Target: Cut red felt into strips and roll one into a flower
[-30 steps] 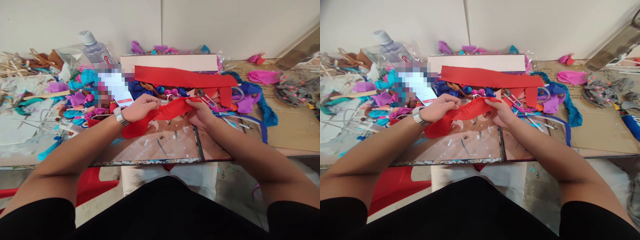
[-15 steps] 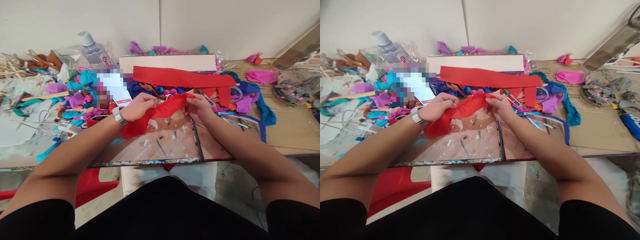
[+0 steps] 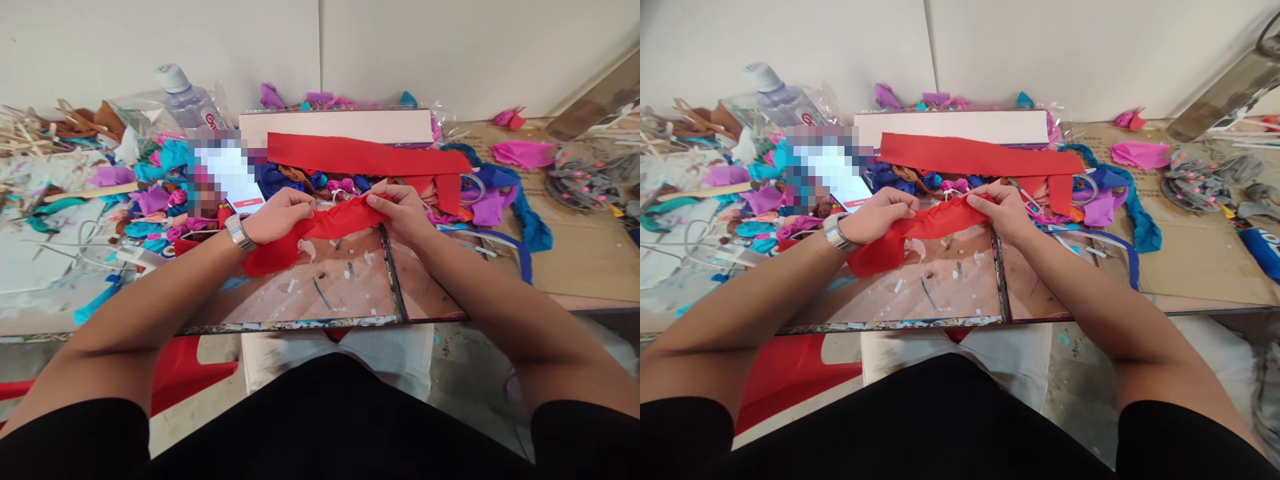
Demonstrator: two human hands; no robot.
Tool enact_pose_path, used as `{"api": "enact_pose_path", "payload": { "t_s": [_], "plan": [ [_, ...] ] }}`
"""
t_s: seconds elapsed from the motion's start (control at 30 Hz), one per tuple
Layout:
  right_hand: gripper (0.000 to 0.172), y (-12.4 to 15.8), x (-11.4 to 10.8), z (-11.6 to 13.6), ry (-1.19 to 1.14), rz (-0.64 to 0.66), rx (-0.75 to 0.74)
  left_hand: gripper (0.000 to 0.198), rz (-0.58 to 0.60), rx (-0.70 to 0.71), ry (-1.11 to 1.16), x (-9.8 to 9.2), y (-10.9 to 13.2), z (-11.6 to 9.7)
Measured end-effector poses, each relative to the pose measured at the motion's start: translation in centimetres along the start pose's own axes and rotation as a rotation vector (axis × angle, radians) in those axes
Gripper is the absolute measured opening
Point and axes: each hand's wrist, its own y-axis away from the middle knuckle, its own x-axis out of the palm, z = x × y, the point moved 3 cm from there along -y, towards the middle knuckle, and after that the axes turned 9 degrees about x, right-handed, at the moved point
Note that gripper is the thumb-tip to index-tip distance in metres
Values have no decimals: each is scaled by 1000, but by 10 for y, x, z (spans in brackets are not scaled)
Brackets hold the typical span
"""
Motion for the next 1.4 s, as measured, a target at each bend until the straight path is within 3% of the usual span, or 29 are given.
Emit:
{"api": "enact_pose_path", "payload": {
  "t_s": [0.37,0.5,0.73,0.97,1.17,1.27,1.4],
  "plan": [
    [41,3,4,4,-260,128,260,26,30,56,-72,6,2,-5],
    [48,4,6,7,-283,196,236,24,22,62,-75,6,1,-7],
    [59,5,8,13,-171,197,181,27,-10,46,-67,4,-1,-6],
    [58,3,1,11,-210,240,136,28,-27,33,-26,2,-1,-6],
    [90,4,6,6,-221,428,131,30,-52,45,-15,3,0,-7],
    [84,4,10,-3,-234,553,149,29,-63,65,-38,4,1,-7],
    [58,11,15,-12,-149,689,177,26,3,87,-61,11,2,-7]
  ]
}}
